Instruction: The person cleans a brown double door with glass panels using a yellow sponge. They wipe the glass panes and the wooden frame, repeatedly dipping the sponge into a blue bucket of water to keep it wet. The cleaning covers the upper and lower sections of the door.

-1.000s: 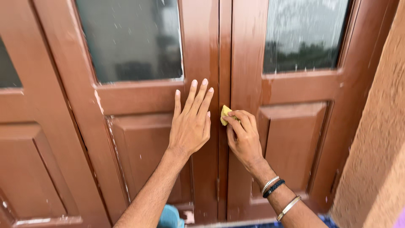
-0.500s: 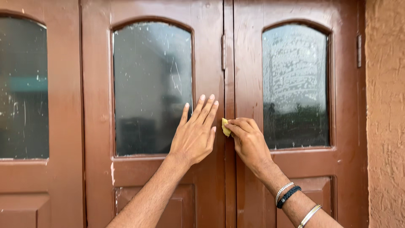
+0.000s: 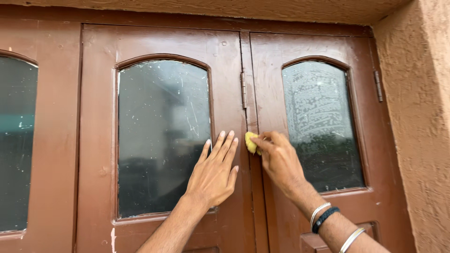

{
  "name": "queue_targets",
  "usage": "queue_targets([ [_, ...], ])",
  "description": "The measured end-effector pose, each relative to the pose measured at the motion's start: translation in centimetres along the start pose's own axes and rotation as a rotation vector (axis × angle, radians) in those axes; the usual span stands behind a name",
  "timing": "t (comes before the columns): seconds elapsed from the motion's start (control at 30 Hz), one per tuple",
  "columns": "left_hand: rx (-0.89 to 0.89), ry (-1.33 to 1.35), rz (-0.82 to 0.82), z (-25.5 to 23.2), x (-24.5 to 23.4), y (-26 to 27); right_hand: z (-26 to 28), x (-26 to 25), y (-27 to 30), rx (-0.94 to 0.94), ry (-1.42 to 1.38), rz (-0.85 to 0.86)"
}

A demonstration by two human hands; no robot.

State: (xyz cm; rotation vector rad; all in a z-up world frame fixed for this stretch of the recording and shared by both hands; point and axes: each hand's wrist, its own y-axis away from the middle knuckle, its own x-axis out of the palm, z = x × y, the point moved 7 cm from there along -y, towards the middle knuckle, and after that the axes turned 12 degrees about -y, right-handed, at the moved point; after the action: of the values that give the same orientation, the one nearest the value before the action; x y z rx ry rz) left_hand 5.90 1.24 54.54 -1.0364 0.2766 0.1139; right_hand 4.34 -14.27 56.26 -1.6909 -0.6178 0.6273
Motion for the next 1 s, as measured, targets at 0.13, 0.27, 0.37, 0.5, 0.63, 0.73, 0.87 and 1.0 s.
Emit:
queue_targets([
  [0.13, -0.002, -0.03, -0.033, 1.7, -0.2, -2.4, -0.9, 0.3, -3.2, -0.002, -0.008, -0.056],
  [0.27, -0.042, -0.096, -0.02, 3.7, -0.7, -6.0, -1.8, 0.1, -6.6, -0.014, -0.008, -0.085],
  [0.37, -0.063, -0.144, -0.027, 4.8, -1.4, -8.8, -2.2, 0.1, -7.7, -0.051, -0.004, -0.077],
  [0.5, -0.095, -0.205, 0.005, 6.3, -1.7, -12.2, -2.7, -0.2, -8.3, -0.143, -0.019, -0.115],
  [0.63, -0.122, -0.17, -0.02, 7.3, -1.0, -14.8, -4.0, -0.2, -9.2, -0.134, -0.048, -0.129],
  [0.73, -0.113, -0.187, -0.025, 8.1, 0.0, -16.5, -5.2, 0.0, -10.4, -0.091, -0.078, -0.13],
  [0.87, -0.085, -0.253, -0.098, 8.2, 0.3, -17.2, -5.6, -0.2, -12.9, -0.175, -0.034, -0.143],
  [1.0, -0.085, -0.242, -0.156, 8.6, -1.0, -18.5, -5.6, -0.5, -15.3, -0.203, -0.022, -0.186],
])
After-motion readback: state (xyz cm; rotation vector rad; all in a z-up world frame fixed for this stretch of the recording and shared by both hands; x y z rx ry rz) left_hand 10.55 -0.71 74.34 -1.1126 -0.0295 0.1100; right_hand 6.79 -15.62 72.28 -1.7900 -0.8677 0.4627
